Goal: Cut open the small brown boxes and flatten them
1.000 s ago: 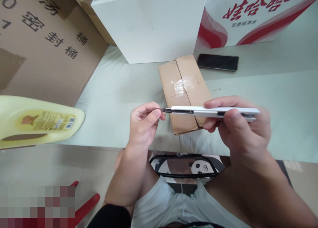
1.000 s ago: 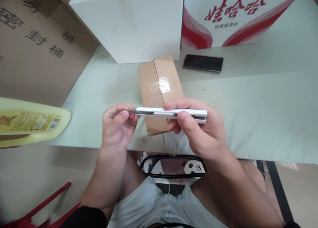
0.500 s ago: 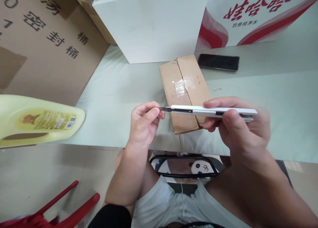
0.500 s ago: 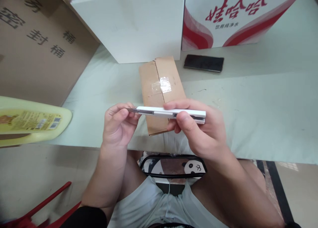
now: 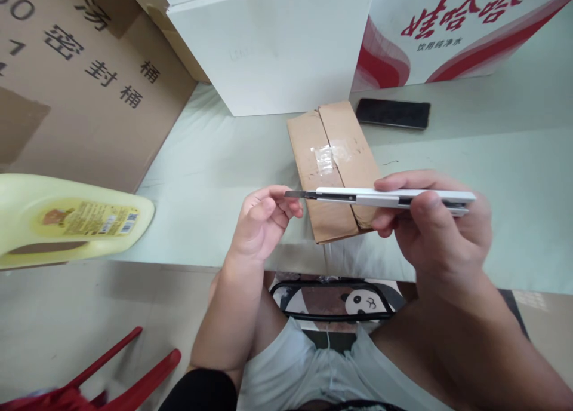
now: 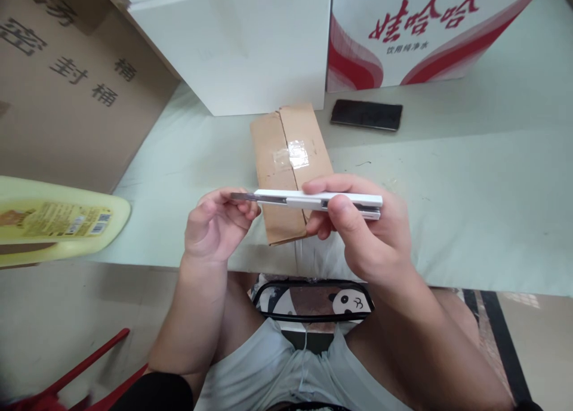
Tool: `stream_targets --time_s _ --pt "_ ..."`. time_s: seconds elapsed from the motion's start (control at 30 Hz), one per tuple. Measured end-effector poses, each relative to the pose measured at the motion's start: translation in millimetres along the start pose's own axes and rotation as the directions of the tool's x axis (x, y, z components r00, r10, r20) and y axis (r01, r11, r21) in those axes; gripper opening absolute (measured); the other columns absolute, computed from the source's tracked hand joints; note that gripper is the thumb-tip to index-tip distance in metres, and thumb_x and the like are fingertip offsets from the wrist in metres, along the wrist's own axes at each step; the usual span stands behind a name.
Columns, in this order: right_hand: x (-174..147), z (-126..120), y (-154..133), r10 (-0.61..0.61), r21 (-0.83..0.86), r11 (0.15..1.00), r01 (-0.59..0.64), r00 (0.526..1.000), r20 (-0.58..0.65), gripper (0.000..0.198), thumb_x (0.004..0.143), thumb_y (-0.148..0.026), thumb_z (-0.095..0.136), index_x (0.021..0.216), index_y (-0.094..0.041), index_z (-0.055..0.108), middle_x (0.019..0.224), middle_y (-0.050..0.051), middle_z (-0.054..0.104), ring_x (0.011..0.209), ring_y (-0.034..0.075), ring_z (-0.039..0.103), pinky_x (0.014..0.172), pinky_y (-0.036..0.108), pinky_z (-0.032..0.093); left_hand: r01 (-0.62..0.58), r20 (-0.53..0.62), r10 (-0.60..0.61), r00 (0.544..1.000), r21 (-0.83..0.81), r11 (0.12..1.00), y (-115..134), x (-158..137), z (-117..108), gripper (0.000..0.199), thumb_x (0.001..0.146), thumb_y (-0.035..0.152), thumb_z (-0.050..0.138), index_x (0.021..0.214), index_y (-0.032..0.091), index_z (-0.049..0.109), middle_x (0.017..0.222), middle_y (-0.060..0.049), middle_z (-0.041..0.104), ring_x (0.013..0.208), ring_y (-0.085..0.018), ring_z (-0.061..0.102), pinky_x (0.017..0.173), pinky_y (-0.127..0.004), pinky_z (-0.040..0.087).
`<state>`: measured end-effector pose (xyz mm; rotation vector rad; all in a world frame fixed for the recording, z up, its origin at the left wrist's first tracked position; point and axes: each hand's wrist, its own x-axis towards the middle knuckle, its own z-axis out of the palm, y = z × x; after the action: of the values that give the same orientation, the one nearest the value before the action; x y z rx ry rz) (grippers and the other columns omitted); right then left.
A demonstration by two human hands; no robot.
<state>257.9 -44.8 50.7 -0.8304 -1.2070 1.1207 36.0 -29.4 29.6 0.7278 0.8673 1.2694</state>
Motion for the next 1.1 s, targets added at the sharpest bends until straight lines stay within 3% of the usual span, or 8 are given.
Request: stream_targets --time_s 0.17,0.33,0.47,0.63,0.83,0.9,1.0,1.1 --pt "1 0 2 -0.027 -0.018 1.0 0.025 0.997 -0.066 0.026 0.097 -0.047 0.069 0.101 -0.023 0.078 0.067 -0.001 0.068 0.05 0.01 0.062 0.041 0.022 0.051 0.013 -0.057 -0.012 0.998 0.024 1.0 -3 3 0 0.047 0.051 0.052 0.1 0.075 0.017 0.078 0.064 -0.002 0.07 0.059 -0.011 0.066 0.061 -0.023 0.059" --pt "1 7 2 -0.048 -0.07 0.997 0.04 0.993 -0.111 0.023 0.098 -0.046 0.068 0.113 -0.029 0.071 0.072 -0.003 0.064 0.051 0.009 0.057 0.042 0.023 0.048 -0.065 -0.129 0.07 0.989 0.043 0.997 -6 6 1 0.037 0.057 0.042 0.102 0.065 0.018 0.075 0.058 0.002 0.066 0.053 -0.006 0.061 0.056 -0.017 0.053" --pt "-1 9 5 -0.17 -0.194 0.97 0.149 0.981 -0.095 0.018 0.101 -0.042 0.064 0.111 -0.029 0.069 0.066 -0.004 0.059 0.05 0.011 0.056 0.045 0.026 0.047 -0.128 -0.146 0.138 0.98 0.077 0.989 -7 7 2 0.04 0.055 0.045 0.102 0.059 0.018 0.073 0.055 0.003 0.063 0.051 -0.006 0.059 0.055 -0.018 0.052" --pt "-6 5 11 -0.211 -0.403 0.901 0.162 0.974 -0.079 0.02 0.102 -0.043 0.061 0.108 -0.027 0.071 0.063 -0.003 0.06 0.051 0.013 0.058 0.049 0.028 0.047 -0.223 -0.1 0.235 0.967 0.121 0.967 -7 6 4 0.041 0.055 0.041 0.103 0.059 0.018 0.069 0.056 0.004 0.061 0.052 -0.006 0.06 0.055 -0.017 0.049" --pt "-8 6 11 -0.2 -0.499 0.858 0.123 0.974 -0.103 0.021 0.103 -0.043 0.059 0.107 -0.029 0.074 0.062 -0.002 0.06 0.051 0.013 0.058 0.053 0.032 0.048 -0.224 -0.096 0.244 0.965 0.18 0.958 -11 3 3 0.057 0.076 0.066 0.084 0.057 0.017 0.06 0.036 0.008 0.04 0.028 -0.005 0.04 0.035 -0.018 0.033" --pt "-8 7 11 -0.202 -0.508 0.852 0.128 0.975 -0.093 0.021 0.103 -0.043 0.059 0.107 -0.029 0.074 0.062 -0.003 0.06 0.051 0.013 0.059 0.053 0.032 0.048 -0.215 -0.102 0.239 0.966 0.2 0.956 -12 3 3 0.059 0.074 0.068 0.084 0.057 0.017 0.059 0.037 0.006 0.048 0.029 -0.006 0.045 0.034 -0.018 0.035" --pt "-8 6 11 -0.202 -0.528 0.84 0.124 0.975 -0.092 0.021 0.103 -0.042 0.058 0.108 -0.028 0.074 0.062 -0.003 0.061 0.051 0.013 0.058 0.054 0.031 0.049 -0.222 -0.104 0.246 0.964 0.197 0.955 -13 4 3 0.049 0.066 0.055 0.094 0.071 0.018 0.064 0.06 0.001 0.073 0.042 -0.009 0.064 0.044 -0.017 0.051" --pt "-7 5 10 -0.212 -0.572 0.81 0.13 0.974 -0.079 0.022 0.103 -0.041 0.059 0.111 -0.027 0.074 0.063 -0.003 0.061 0.051 0.012 0.06 0.054 0.029 0.05 -0.24 -0.087 0.261 0.961 0.2 0.95 -13 2 4 0.044 0.067 0.046 0.096 0.076 0.018 0.063 0.067 0.0 0.078 0.044 -0.01 0.066 0.044 -0.017 0.052"
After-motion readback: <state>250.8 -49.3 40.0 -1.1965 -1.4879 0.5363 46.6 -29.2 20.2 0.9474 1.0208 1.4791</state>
